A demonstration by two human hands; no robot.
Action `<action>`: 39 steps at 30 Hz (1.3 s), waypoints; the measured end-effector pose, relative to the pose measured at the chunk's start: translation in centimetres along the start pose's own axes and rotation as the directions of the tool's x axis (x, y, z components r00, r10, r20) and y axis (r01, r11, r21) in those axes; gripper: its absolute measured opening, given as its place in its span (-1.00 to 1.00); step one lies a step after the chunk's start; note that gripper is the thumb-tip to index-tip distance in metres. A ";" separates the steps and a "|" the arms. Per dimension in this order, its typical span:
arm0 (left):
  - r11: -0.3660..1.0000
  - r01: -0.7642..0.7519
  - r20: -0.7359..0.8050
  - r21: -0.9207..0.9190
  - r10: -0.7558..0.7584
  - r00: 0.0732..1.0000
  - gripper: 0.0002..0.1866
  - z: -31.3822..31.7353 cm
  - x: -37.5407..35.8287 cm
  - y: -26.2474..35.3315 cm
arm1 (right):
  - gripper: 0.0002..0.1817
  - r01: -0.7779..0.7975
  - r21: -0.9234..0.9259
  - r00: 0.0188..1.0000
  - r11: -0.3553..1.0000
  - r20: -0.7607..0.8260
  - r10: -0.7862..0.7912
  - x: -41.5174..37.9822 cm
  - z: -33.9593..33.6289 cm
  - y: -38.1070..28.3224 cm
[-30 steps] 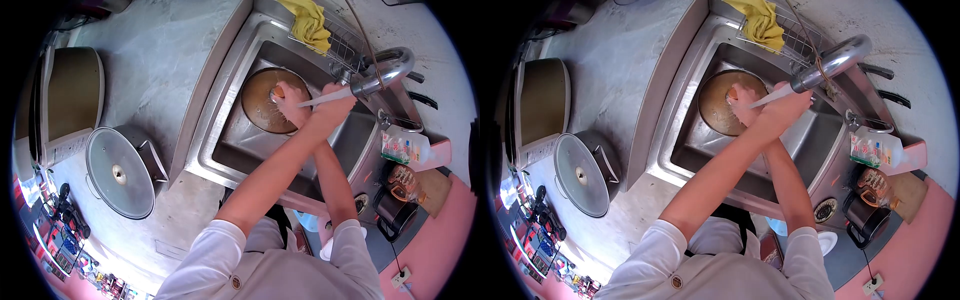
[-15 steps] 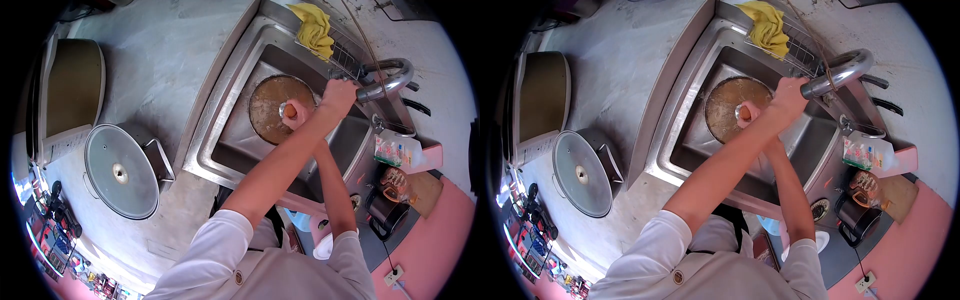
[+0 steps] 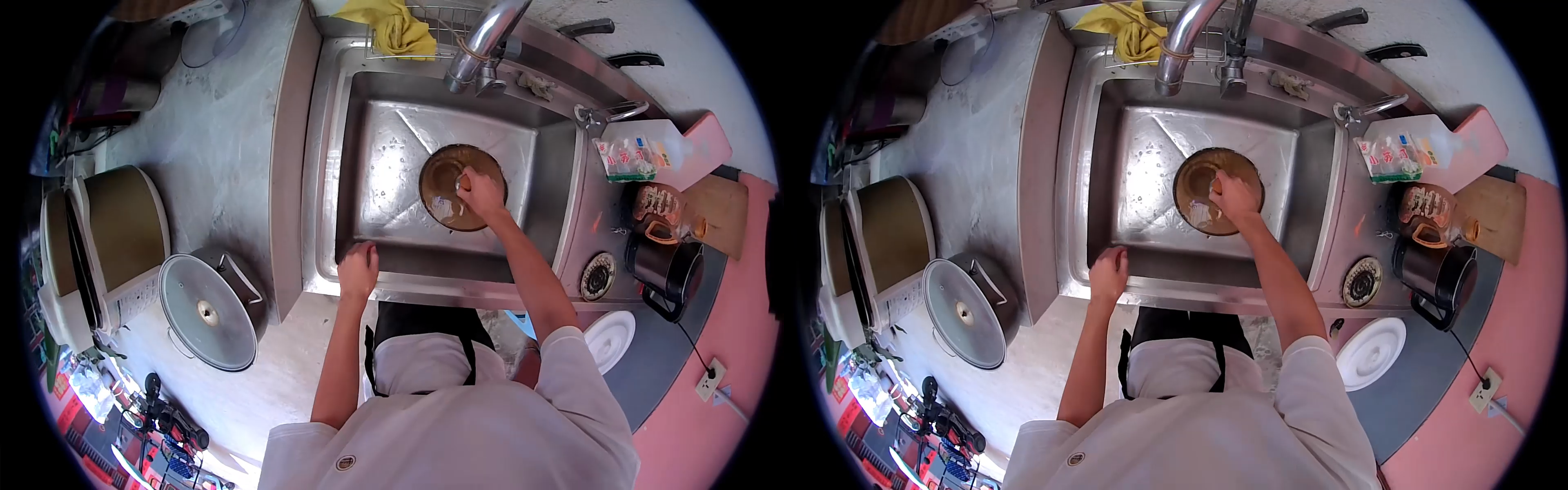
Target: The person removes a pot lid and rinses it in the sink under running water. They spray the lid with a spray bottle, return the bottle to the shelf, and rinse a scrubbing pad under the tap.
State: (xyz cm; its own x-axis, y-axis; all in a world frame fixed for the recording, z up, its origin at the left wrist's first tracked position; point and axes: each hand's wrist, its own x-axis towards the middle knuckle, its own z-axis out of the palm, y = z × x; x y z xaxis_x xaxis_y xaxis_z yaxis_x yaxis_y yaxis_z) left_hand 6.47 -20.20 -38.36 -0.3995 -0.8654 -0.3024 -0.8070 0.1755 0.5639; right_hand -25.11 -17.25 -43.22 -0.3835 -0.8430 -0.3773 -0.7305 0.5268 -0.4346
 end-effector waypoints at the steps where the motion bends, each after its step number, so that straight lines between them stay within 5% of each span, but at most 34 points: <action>1: 1.000 -0.009 -0.002 0.013 0.009 1.000 -0.82 0.2 -0.6 -0.4 | -0.68 -0.033 0.005 0.999 0.999 0.023 0.033 0.2 0.2 -0.1; 4: 0.976 -0.199 -0.035 0.092 0.203 0.978 -0.88 0.3 -0.6 -0.8 | -0.65 -0.041 0.013 0.999 0.999 0.017 0.041 1.5 2.0 -0.3; 13: 0.993 -0.021 -0.206 0.115 0.045 0.978 -0.93 1.7 -0.2 -0.2 | -0.63 0.046 0.004 0.998 0.999 0.031 -0.046 1.8 6.2 -2.9; 15: 0.995 -0.038 -0.213 0.089 0.056 0.976 -0.93 1.6 -0.3 -0.3 | -0.62 0.039 -0.098 0.964 0.994 -0.258 -0.063 0.9 5.6 -3.3; 16: 0.996 -0.049 -0.219 0.081 0.065 0.973 -0.93 1.5 -0.2 -0.2 | -0.62 0.038 -0.107 0.960 0.994 -0.270 -0.066 0.6 4.5 -3.0; 19: 0.997 -0.023 -0.200 0.071 0.037 0.979 -0.93 1.4 -0.5 -0.3 | -0.78 -0.207 0.071 0.960 0.976 -0.178 0.217 -0.8 1.6 0.9; 24: 0.995 -0.062 -0.265 0.075 0.079 0.961 -0.93 1.4 -0.5 0.0 | -0.73 -0.198 0.023 0.979 0.980 0.053 0.197 -3.3 4.1 8.0; 25: 0.995 -0.055 -0.257 0.080 0.074 0.963 -0.93 1.7 -0.4 -0.3 | -0.72 -0.165 -0.186 0.956 0.969 -0.273 0.111 -4.4 5.5 7.5; 28: 0.994 -0.044 -0.255 0.096 0.067 0.965 -0.92 1.6 -0.7 -0.1 | -0.68 -0.171 -0.340 0.875 0.925 -0.484 -0.016 -5.2 3.4 7.1; 30: 0.993 -0.054 -0.257 0.104 0.079 0.963 -0.91 1.4 -0.5 0.3 | -0.67 -0.275 0.089 0.961 0.957 0.042 0.272 -4.6 0.5 6.3; 34: 0.997 -0.039 -0.269 0.062 0.054 0.962 -0.90 1.4 -0.5 0.4 | -0.73 -0.285 0.215 0.929 0.934 0.302 0.214 -4.8 -0.8 5.3; 35: 0.997 -0.046 -0.257 0.055 0.059 0.965 -0.90 1.8 -0.5 0.1 | -0.43 -0.192 0.172 0.930 0.966 0.347 0.123 -4.8 0.2 6.4; 37: 0.996 -0.056 -0.268 0.068 0.072 0.961 -0.90 1.2 -0.9 0.2 | -0.02 -0.175 0.025 0.974 0.984 0.149 0.170 -5.9 4.6 7.8; 39: 0.997 -0.052 -0.307 0.064 0.069 0.949 -0.90 1.7 -0.4 -0.4 | -0.07 -0.200 0.037 0.979 0.979 0.044 0.198 -5.4 2.1 6.1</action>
State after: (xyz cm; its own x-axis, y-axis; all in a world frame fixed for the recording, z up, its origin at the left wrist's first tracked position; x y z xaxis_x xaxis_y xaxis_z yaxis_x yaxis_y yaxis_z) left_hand 6.27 -19.10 -39.76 -0.3010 -0.9536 -0.0121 -0.8115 0.2495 0.5285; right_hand -26.33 -9.25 -45.62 -0.4955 -0.7161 -0.4916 -0.6177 0.6884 -0.3800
